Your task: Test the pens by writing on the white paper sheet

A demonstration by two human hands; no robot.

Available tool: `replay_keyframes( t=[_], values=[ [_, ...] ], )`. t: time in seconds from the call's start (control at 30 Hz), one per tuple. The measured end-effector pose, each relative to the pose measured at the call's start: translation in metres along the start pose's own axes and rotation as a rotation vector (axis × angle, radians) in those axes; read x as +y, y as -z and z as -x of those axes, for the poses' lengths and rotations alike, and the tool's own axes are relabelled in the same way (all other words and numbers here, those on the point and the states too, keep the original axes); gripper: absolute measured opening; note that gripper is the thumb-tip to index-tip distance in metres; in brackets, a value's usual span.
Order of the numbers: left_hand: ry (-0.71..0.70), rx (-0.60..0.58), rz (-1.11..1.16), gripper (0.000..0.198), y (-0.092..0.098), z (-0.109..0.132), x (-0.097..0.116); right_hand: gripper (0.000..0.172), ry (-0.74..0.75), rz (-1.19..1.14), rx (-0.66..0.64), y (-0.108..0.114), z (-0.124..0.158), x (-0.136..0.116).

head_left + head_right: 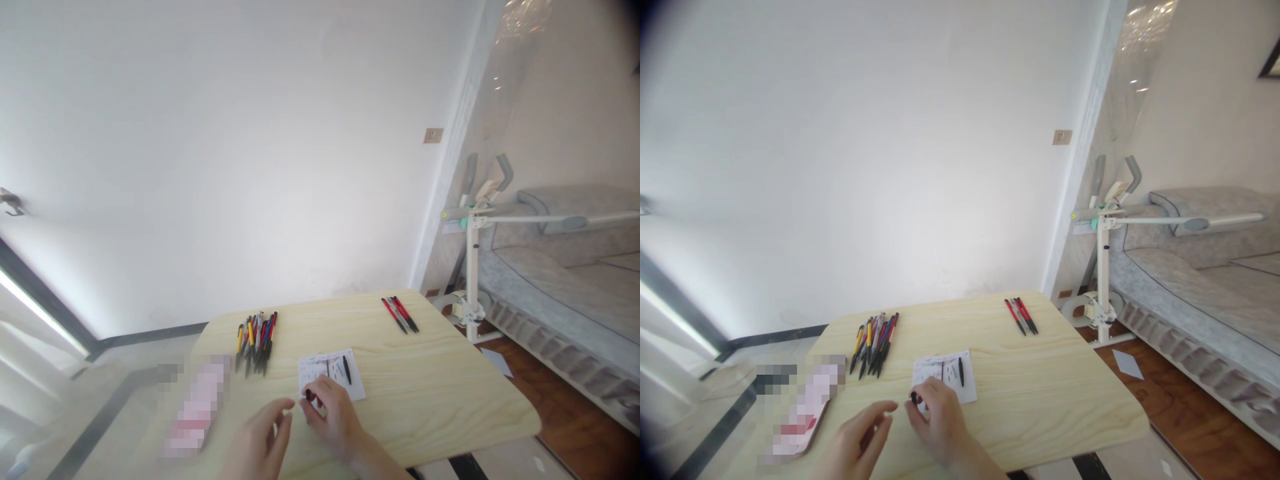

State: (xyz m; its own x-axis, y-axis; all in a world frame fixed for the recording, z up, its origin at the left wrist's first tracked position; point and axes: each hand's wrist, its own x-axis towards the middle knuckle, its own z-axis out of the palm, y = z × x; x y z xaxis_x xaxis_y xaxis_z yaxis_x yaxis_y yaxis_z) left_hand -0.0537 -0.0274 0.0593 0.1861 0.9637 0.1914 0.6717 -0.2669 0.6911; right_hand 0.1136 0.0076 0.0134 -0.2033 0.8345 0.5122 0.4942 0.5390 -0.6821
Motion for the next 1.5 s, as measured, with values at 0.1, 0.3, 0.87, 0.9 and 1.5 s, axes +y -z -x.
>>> replay_keyframes(
  t=[0.1, 0.3, 0.87, 0.9, 1.5],
  values=[
    [-0.039, -0.063, -0.098, 0.021, -0.023, -0.013, -0.009, 0.006, 0.003, 0.003, -0.012, 0.001, 0.000, -0.001],
    [-0.058, -0.080, -0.245, 0.019, -0.044, -0.010, -0.014, 0.008, -0.014, 0.004, -0.011, -0.001, 0.000, 0.000],
    [-0.114, -0.025, -0.159, 0.019, -0.052, -0.009, -0.018, 0.009, -0.102, -0.076, 0.016, 0.001, 0.001, 0.001],
    [-0.116, -0.021, -0.132, 0.020, -0.051, -0.009, -0.017, 0.009, -0.114, -0.083, 0.018, 0.001, 0.001, 0.002],
    [0.027, 0.059, -0.021, 0.021, -0.056, -0.011, -0.028, 0.015, -0.148, -0.060, 0.240, 0.007, -0.004, 0.028]
  ],
)
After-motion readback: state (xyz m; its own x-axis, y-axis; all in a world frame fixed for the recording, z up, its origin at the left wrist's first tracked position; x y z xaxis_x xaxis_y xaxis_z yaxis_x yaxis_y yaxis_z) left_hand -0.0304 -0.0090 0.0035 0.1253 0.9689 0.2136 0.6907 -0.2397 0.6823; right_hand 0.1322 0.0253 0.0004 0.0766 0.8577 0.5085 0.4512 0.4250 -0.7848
